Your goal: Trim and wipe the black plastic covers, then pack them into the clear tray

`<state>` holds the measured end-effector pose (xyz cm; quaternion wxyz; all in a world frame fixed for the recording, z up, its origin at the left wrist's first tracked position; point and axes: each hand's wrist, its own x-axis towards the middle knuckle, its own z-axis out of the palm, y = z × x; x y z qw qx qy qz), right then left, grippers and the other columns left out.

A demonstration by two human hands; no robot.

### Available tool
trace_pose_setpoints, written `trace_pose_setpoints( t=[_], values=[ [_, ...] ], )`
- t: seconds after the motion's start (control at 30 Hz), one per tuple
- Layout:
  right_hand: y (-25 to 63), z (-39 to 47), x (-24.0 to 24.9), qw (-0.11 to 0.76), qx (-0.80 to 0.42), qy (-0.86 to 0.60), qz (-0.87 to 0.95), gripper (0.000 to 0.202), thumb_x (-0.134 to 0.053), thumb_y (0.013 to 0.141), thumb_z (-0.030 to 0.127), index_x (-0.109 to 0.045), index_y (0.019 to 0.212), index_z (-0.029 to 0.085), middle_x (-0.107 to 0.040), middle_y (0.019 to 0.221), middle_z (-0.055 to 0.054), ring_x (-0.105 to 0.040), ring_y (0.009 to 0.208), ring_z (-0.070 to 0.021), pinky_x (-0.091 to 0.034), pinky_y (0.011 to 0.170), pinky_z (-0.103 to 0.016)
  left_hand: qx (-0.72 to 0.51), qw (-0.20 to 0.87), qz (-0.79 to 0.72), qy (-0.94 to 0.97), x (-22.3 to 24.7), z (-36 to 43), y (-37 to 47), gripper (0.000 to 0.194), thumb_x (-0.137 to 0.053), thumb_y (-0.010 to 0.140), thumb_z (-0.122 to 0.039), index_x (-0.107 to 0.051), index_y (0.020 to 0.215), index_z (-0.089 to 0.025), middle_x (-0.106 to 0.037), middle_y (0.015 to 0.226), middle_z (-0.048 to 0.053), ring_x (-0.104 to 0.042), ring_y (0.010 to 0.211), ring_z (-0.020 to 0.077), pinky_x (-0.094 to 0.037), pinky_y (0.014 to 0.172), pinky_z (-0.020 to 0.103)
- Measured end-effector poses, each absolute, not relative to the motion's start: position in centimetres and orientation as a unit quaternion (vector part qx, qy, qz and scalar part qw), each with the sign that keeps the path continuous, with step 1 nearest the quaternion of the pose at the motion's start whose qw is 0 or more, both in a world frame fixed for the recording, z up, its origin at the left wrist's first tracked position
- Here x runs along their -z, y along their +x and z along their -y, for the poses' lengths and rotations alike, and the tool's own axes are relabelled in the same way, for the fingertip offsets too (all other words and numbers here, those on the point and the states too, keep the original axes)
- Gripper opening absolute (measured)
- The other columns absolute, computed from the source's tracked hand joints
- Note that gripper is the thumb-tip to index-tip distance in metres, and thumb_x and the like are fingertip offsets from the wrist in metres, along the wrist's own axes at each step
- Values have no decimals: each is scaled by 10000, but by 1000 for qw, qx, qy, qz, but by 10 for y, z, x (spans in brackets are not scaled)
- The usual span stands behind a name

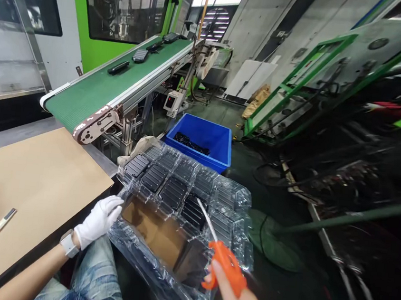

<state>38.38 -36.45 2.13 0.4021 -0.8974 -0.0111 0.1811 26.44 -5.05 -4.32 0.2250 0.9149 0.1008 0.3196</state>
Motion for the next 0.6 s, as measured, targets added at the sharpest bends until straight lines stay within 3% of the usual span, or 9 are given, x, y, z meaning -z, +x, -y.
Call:
trace_pose_setpoints(
  t=[0.17, 0.4, 0.6],
  values=[
    [466, 347, -72, 326, -222, -919, 2, 529, -454, 856, 569, -555, 508, 184, -638, 498, -42, -458, 239, -106, -382, 346, -248, -333, 243, -169, 895, 56, 25, 239, 281, -447, 924, -338, -627, 1091, -202, -707, 1088, 92, -665, 1019, 235, -540, 933, 457],
    [474, 324, -68, 333, -230, -915, -3, 527, -420, 885, 532, -557, 522, 177, -632, 509, -51, -466, 251, -108, -371, 356, -250, -305, 323, -259, 858, 74, 18, 195, 274, -471, 890, -384, -663, 1031, -248, -725, 1059, 54, -674, 1008, 238, -517, 975, 443],
    [473, 348, -67, 331, -212, -917, -66, 531, -437, 865, 560, -579, 530, 172, -637, 515, -84, -459, 265, -119, -378, 365, -269, -336, 309, -277, 845, 83, 13, 175, 286, -474, 885, -423, -680, 1000, -260, -735, 1023, 47, -688, 969, 232, -537, 948, 426]
  ],
)
